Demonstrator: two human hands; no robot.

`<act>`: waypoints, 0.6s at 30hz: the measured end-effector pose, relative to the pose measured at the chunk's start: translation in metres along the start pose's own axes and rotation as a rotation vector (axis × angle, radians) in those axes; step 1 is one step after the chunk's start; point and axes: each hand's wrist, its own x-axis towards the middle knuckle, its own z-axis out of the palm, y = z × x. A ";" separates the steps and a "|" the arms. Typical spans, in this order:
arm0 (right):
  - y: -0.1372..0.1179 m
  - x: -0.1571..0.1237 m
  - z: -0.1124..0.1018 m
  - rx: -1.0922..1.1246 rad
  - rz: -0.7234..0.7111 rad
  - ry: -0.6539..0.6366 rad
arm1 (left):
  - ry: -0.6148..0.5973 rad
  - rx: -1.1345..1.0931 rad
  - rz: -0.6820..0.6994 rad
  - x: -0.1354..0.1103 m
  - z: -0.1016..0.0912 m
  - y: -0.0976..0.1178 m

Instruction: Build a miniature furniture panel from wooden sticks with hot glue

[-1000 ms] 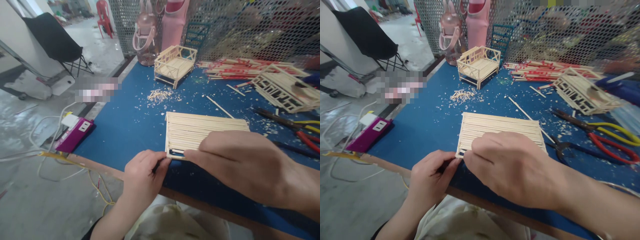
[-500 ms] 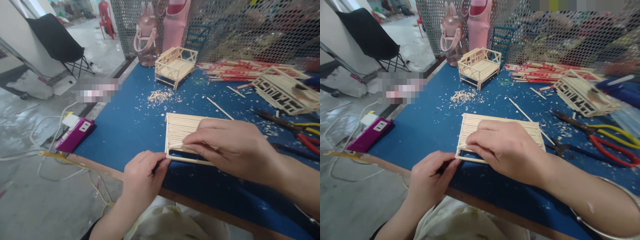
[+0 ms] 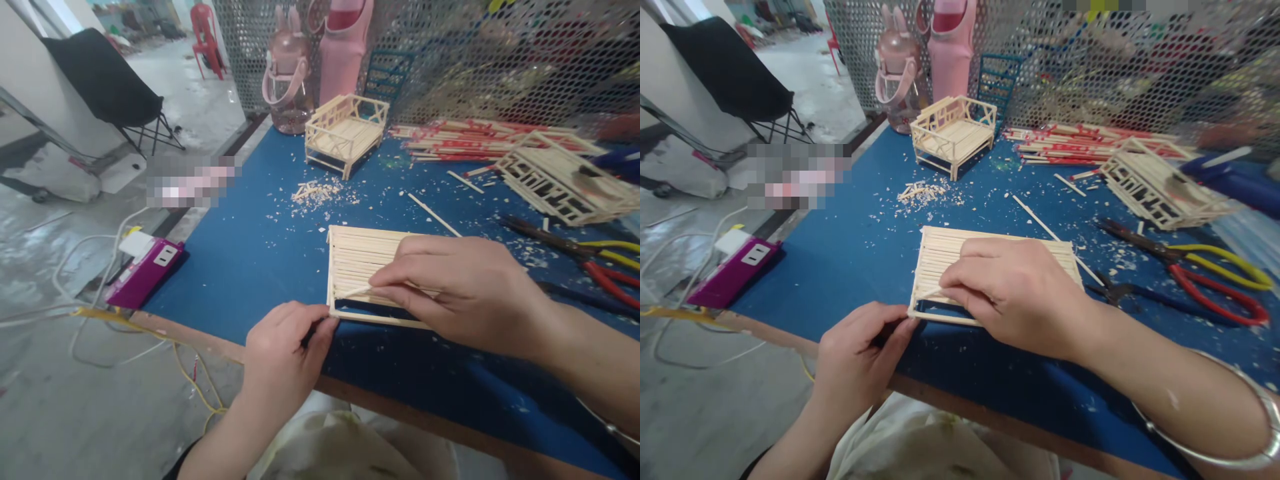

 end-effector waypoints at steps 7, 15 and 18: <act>0.005 0.000 0.000 0.020 0.018 0.054 | -0.004 -0.018 0.023 0.002 -0.003 0.001; 0.034 -0.040 -0.036 -0.040 0.395 0.367 | 0.007 0.006 0.059 0.005 -0.005 -0.004; 0.046 -0.072 -0.043 -0.019 0.615 0.434 | 0.028 0.040 0.159 0.004 -0.004 -0.013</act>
